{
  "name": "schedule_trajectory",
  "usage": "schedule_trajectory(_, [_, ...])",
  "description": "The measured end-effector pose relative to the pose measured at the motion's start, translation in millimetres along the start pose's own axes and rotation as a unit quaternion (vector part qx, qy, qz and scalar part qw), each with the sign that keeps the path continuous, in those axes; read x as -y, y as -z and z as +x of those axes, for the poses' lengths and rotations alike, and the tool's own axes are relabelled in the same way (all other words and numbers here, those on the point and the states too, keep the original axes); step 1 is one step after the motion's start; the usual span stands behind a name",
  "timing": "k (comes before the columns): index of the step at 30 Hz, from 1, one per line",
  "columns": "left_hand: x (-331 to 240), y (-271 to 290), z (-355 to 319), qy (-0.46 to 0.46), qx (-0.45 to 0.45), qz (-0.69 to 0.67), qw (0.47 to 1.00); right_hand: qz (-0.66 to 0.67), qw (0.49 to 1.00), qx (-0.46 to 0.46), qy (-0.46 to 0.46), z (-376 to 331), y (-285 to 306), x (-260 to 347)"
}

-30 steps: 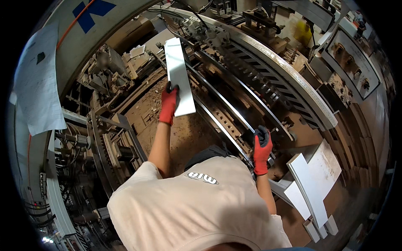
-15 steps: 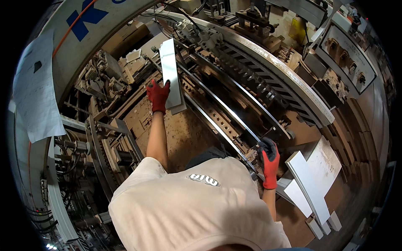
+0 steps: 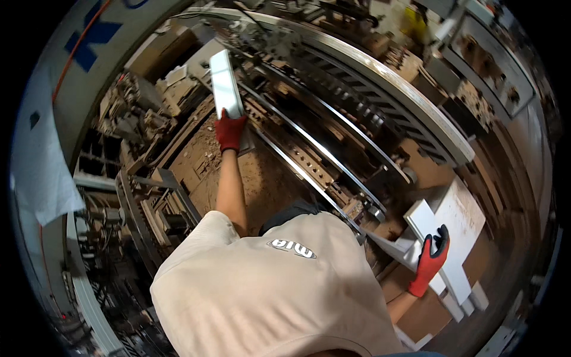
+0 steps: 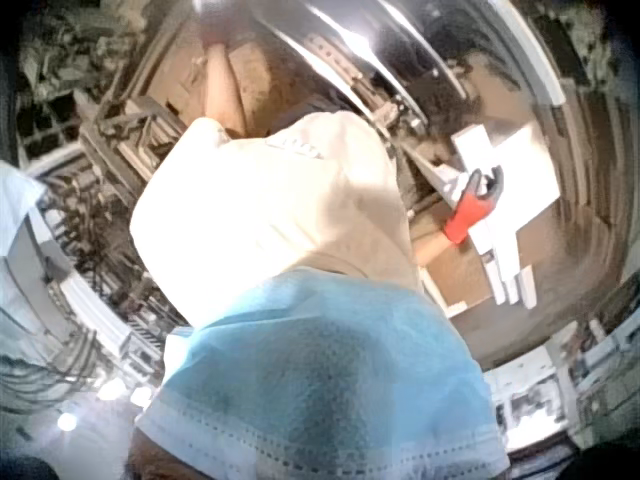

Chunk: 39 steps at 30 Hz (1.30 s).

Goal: The person feeds white rectangular panels into an industrial machine one by one and later stacks finished wooden boards onto a pallet.

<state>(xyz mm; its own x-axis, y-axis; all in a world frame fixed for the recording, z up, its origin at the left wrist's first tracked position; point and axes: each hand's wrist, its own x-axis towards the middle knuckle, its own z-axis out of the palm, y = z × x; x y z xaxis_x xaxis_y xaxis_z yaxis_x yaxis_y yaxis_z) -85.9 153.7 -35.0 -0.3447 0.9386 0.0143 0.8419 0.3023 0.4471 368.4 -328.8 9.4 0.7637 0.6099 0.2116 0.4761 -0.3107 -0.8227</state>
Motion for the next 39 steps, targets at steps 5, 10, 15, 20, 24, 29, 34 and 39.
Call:
schedule_trajectory(5, [26, -3, 12, -0.032, -0.063, 0.057, 0.996, -0.358, 0.927, 0.107, 0.006, -9, 57, -77])
schedule_trajectory(10, [-20, 6, -24, -0.071, -0.114, 0.13, 0.982, -0.432, 0.893, 0.122, -0.036, 2, 74, -102])
schedule_trajectory(15, [-47, -12, -56, -0.292, -0.123, 0.028, 0.948, -0.401, 0.911, 0.098, -0.013, 14, 98, -142])
schedule_trajectory(20, [-97, -5, -145, -0.393, 0.158, -0.219, 0.879, -0.385, 0.901, 0.196, 0.029, 30, 104, -105])
schedule_trajectory(24, [-119, 4, -212, -0.284, 0.571, -0.31, 0.705, -0.33, 0.92, 0.163, 0.132, 30, 66, -19])
schedule_trajectory(29, [-128, -27, -288, -0.172, 0.744, -0.475, 0.437, -0.312, 0.908, 0.177, 0.218, 39, -28, 91])
schedule_trajectory(34, [-142, -22, -275, 0.048, 0.516, -0.606, 0.604, -0.252, 0.921, 0.15, 0.258, 42, -117, 128])
schedule_trajectory(39, [-116, -77, -155, 0.081, 0.35, -0.723, 0.59, -0.24, 0.944, 0.068, 0.217, 33, -122, 98])
